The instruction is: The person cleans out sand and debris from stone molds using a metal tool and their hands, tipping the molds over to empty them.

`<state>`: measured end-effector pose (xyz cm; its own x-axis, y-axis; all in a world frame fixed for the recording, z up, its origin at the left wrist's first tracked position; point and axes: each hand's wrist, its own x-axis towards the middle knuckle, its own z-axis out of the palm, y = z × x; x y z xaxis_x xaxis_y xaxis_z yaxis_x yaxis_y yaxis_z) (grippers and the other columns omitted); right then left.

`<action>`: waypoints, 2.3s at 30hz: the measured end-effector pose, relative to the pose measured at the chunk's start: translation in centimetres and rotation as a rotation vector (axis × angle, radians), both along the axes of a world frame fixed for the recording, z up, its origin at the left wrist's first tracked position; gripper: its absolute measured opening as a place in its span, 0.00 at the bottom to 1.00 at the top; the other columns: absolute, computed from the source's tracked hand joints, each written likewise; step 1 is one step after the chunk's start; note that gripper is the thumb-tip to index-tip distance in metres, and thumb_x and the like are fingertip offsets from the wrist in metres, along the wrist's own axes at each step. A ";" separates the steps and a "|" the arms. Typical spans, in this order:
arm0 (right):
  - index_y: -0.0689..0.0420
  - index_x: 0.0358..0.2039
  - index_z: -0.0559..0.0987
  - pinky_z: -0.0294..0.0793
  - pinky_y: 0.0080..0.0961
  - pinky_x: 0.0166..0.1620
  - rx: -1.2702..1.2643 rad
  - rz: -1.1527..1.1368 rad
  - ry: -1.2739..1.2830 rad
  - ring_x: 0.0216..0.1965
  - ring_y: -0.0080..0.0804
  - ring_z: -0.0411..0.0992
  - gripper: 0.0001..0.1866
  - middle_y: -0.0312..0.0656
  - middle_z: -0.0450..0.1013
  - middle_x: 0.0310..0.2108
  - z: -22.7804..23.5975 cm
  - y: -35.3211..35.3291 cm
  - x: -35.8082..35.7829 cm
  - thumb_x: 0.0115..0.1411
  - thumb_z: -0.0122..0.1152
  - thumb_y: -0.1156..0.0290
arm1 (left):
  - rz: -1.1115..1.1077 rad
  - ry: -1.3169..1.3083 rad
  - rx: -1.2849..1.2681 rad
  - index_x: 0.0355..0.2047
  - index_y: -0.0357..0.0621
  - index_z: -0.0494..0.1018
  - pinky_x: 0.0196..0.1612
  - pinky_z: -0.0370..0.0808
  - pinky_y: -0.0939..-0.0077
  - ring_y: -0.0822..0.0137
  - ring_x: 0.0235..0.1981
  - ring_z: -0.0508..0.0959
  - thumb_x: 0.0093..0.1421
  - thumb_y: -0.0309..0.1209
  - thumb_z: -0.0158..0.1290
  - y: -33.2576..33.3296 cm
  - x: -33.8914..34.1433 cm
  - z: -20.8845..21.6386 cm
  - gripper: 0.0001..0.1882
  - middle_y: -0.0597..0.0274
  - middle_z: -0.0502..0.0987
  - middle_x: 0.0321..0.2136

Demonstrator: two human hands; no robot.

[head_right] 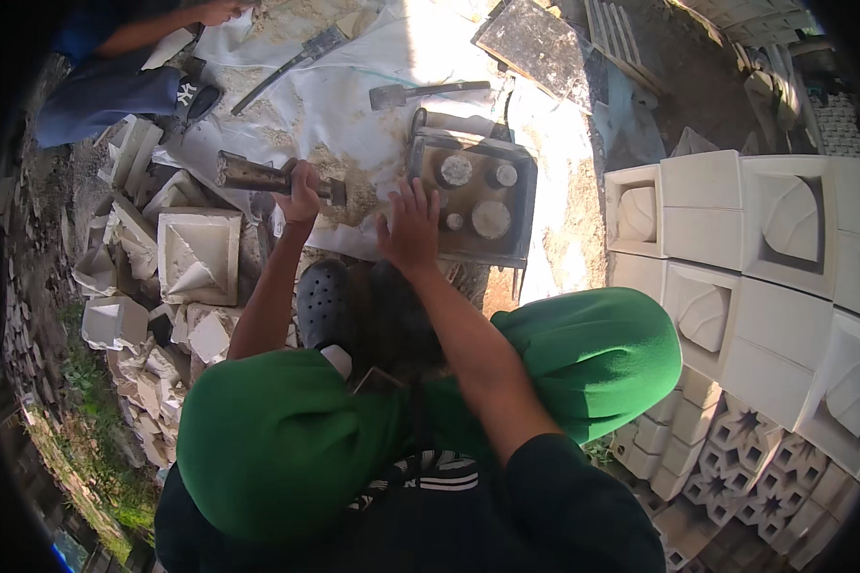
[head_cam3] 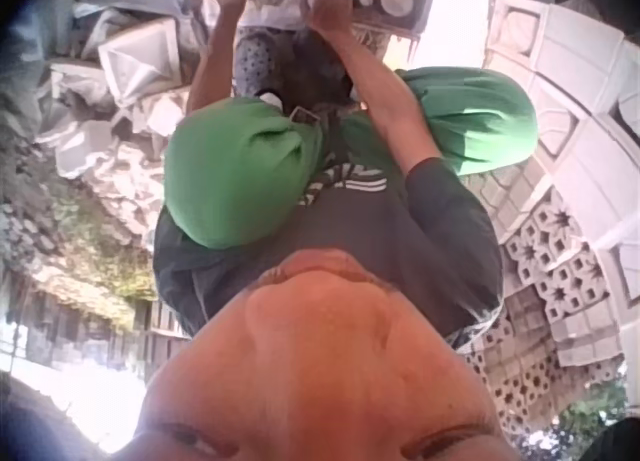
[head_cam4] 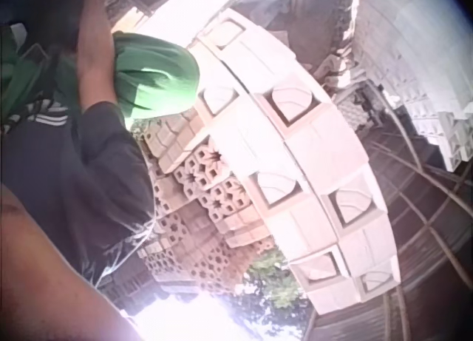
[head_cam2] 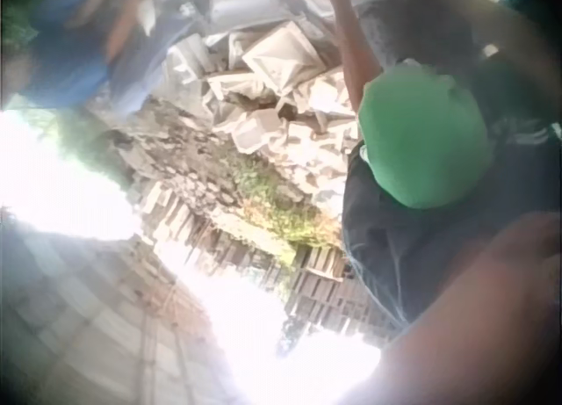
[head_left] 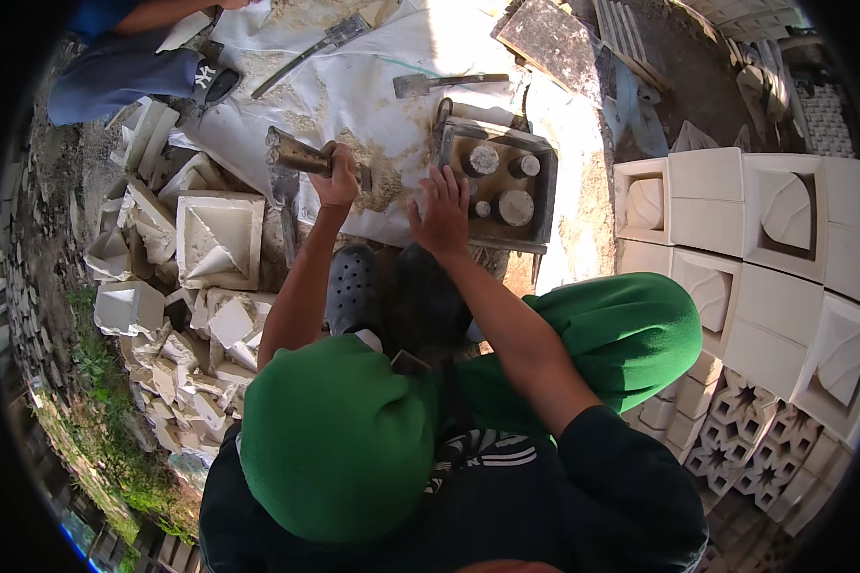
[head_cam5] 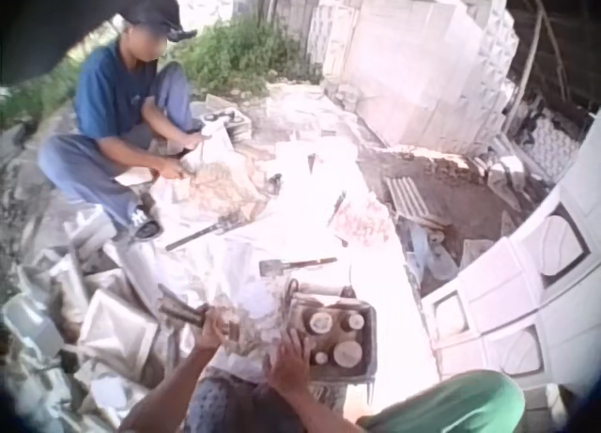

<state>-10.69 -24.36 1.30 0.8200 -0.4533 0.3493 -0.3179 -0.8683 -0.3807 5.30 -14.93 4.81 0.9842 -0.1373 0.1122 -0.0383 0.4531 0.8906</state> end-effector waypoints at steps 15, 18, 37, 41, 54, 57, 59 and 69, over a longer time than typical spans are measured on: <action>0.56 0.45 0.71 0.47 0.51 0.64 0.003 -0.021 0.023 0.63 0.43 0.55 0.19 0.44 0.63 0.57 -0.5 -0.5 -0.2 0.54 0.58 0.62 | -0.181 0.071 0.011 0.15 0.44 0.56 0.16 0.52 0.78 0.79 0.13 0.54 0.57 0.23 0.46 2.9 0.8 4.0 0.15 0.71 0.58 0.11; 0.56 0.45 0.71 0.47 0.50 0.64 0.005 -0.031 0.022 0.63 0.43 0.55 0.20 0.44 0.64 0.57 -0.7 -0.4 -0.3 0.55 0.58 0.61 | -0.254 -0.400 0.062 0.16 0.43 0.58 0.16 0.52 0.81 0.81 0.13 0.55 0.58 0.24 0.46 3.5 0.1 2.4 0.14 0.72 0.57 0.11; 0.56 0.46 0.70 0.48 0.51 0.64 0.008 -0.031 -0.022 0.62 0.43 0.56 0.19 0.44 0.63 0.56 -0.3 -0.9 -0.6 0.54 0.58 0.64 | -0.332 -0.138 -0.108 0.15 0.46 0.53 0.18 0.50 0.82 0.79 0.13 0.52 0.57 0.24 0.44 0.2 3.0 1.7 0.16 0.72 0.53 0.11; 0.56 0.45 0.70 0.48 0.51 0.64 0.036 -0.014 0.004 0.63 0.42 0.56 0.19 0.44 0.63 0.56 -0.6 -0.4 -0.5 0.54 0.57 0.64 | -0.083 0.099 0.036 0.16 0.46 0.54 0.17 0.50 0.80 0.78 0.13 0.54 0.54 0.22 0.42 -0.6 3.9 0.8 0.13 0.71 0.54 0.11; 0.56 0.45 0.71 0.47 0.51 0.64 0.018 -0.038 0.002 0.63 0.41 0.55 0.19 0.43 0.64 0.56 -0.6 -1.0 -0.6 0.53 0.58 0.65 | -0.104 0.082 0.039 0.16 0.46 0.52 0.16 0.49 0.80 0.79 0.13 0.52 0.55 0.23 0.44 1.0 4.0 3.2 0.15 0.72 0.52 0.10; 0.55 0.45 0.71 0.47 0.51 0.64 0.015 -0.026 -0.014 0.63 0.41 0.55 0.19 0.42 0.64 0.56 -0.3 -0.5 -0.3 0.53 0.58 0.65 | -0.251 -0.032 -0.097 0.15 0.47 0.52 0.16 0.48 0.80 0.80 0.12 0.51 0.55 0.22 0.44 1.9 4.4 2.5 0.15 0.72 0.52 0.10; 0.55 0.45 0.71 0.47 0.51 0.64 0.030 -0.009 -0.013 0.63 0.41 0.55 0.19 0.42 0.64 0.56 -0.4 0.6 -0.3 0.53 0.58 0.65 | -0.142 -0.015 -0.017 0.15 0.47 0.51 0.16 0.47 0.80 0.80 0.12 0.50 0.55 0.22 0.44 1.2 5.4 -1.4 0.16 0.72 0.52 0.11; 0.56 0.45 0.71 0.48 0.50 0.64 0.032 -0.004 -0.006 0.63 0.41 0.55 0.19 0.42 0.64 0.56 0.0 0.2 0.1 0.53 0.58 0.65 | -0.089 -0.044 0.145 0.15 0.47 0.52 0.17 0.49 0.79 0.79 0.13 0.53 0.56 0.22 0.43 3.1 4.7 -2.7 0.16 0.72 0.53 0.11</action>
